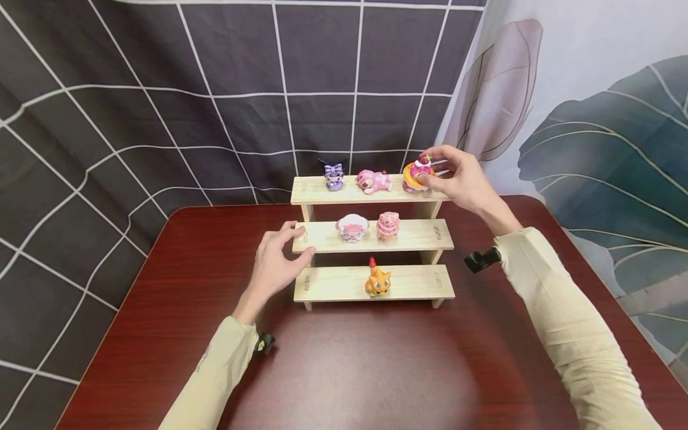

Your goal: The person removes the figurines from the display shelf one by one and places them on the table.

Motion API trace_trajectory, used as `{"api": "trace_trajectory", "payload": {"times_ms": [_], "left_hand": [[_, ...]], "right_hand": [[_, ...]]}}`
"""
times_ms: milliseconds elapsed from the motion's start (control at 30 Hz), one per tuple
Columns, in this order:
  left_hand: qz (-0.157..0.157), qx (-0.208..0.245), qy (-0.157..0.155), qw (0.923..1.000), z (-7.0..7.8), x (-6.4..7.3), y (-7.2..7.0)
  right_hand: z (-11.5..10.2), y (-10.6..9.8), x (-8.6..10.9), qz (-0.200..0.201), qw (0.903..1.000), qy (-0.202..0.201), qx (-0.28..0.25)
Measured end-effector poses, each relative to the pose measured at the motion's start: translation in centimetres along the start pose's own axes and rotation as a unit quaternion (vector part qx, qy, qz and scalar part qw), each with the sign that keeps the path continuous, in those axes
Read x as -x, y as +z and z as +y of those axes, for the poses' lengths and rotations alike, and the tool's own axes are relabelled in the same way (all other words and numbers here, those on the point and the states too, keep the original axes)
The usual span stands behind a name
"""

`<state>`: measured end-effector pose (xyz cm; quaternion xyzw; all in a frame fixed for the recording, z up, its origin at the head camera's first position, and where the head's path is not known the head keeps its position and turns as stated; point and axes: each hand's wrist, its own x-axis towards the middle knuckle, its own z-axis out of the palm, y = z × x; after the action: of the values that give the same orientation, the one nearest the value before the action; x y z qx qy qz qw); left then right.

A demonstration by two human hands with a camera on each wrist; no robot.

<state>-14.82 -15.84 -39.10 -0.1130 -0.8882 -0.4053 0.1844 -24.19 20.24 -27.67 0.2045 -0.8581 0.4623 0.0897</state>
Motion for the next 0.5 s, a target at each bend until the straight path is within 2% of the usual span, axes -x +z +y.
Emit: {"api": "trace_trajectory", "payload": {"times_ms": [500], "left_hand": [[-0.001,0.001,0.001,1.0,-0.14,0.01,0.03]], "right_hand": [[-0.63,-0.03,0.42,-0.003,0.9999,-0.007,0.015]]}}
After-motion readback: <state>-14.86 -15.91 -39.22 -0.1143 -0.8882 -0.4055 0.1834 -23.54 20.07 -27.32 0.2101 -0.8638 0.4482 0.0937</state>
